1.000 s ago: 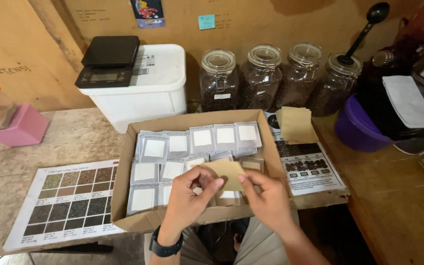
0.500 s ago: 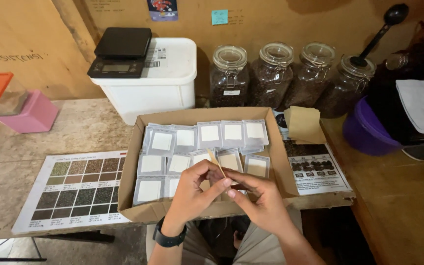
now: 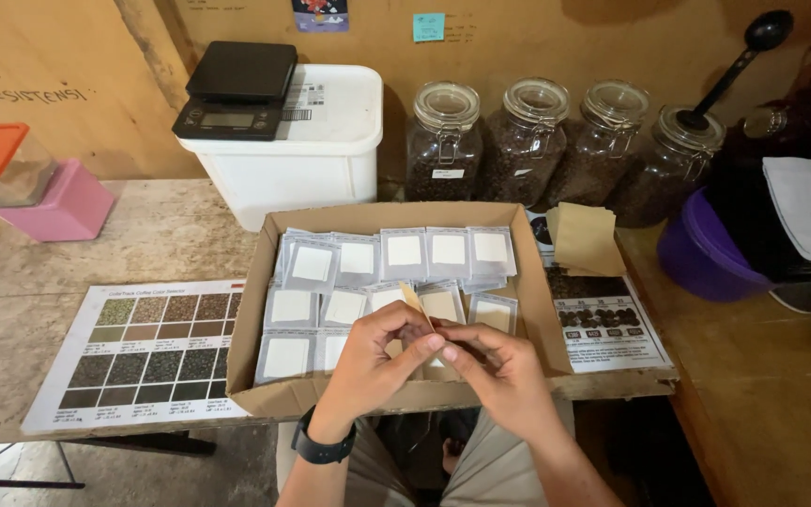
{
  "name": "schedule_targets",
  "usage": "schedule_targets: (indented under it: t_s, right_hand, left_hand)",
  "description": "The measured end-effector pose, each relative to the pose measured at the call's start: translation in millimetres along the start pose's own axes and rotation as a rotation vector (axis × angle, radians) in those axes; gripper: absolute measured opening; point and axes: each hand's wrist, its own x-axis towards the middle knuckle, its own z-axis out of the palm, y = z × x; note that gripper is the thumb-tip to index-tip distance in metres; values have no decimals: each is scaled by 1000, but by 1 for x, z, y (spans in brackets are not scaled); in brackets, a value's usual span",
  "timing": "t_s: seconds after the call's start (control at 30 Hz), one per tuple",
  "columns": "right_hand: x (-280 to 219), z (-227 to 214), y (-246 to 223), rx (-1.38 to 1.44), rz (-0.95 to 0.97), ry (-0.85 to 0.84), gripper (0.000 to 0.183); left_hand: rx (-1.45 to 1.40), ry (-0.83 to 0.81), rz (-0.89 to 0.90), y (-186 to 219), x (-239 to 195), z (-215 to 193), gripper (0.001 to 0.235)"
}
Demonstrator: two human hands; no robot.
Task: The person organizes and rolls small square packets, placing them into a larger brown paper bag.
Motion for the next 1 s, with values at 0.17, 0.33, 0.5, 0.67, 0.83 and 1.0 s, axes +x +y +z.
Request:
schedule_targets:
  t_s: [0.17, 0.33, 0.5, 0.67, 0.83, 1.0]
  right_hand:
    - [1, -1, 1, 66, -20, 0, 20]
    - [1, -4, 5, 49, -6, 10, 18]
    - [-2, 0, 2, 14, -7, 40, 15]
    - [-3, 5, 5, -29, -33, 59, 8]
    - [-2, 1, 2, -23, -46, 35, 10]
    - [-3, 2, -2, 11, -71, 44, 7]
  left_hand:
    - [-9, -10, 32, 0, 1, 0, 22]
    - [-35, -28, 24, 2, 1, -1, 20]
    - [-7, -32, 11, 4, 0, -1, 19]
    - [-28, -53, 39, 2, 0, -3, 14]
    - [-47, -86, 57, 3, -1, -4, 16]
    - [-42, -100, 71, 7, -1, -4, 15]
